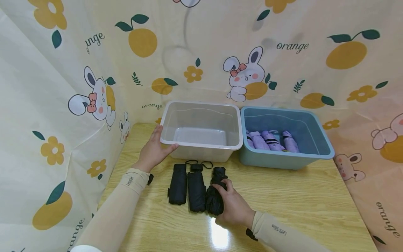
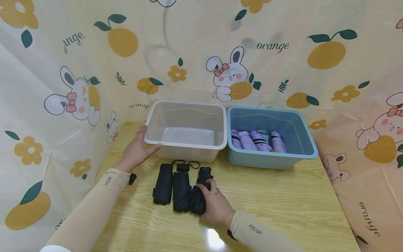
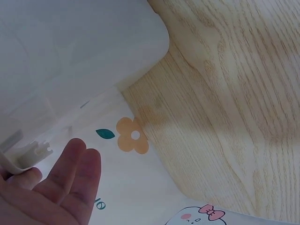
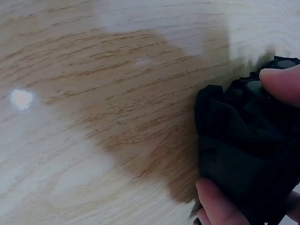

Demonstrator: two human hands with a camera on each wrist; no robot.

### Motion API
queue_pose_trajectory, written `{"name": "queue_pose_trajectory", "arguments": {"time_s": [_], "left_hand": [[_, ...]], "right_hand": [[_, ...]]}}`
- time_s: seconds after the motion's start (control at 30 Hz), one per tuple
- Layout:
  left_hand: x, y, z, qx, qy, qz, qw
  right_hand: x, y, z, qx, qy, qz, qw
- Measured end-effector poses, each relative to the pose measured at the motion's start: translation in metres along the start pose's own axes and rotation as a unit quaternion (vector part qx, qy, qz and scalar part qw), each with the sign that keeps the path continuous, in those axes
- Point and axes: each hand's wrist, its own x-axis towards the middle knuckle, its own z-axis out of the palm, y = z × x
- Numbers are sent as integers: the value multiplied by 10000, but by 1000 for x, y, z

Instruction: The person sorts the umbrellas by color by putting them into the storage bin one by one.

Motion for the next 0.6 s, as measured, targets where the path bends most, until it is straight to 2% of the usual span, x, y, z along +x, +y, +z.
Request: {"name": "queue_pose_trajectory", "arguments": {"time_s": [0.4,0.6], "left_hand": [[0,-1,0,-57,28,72,10000],[-1,1,-1,-90,42,84,9999]], "right_hand": [[-3,0,-4,-78,53,-76,9999],[-14,0,-17,-96,46,-163,9998]]}}
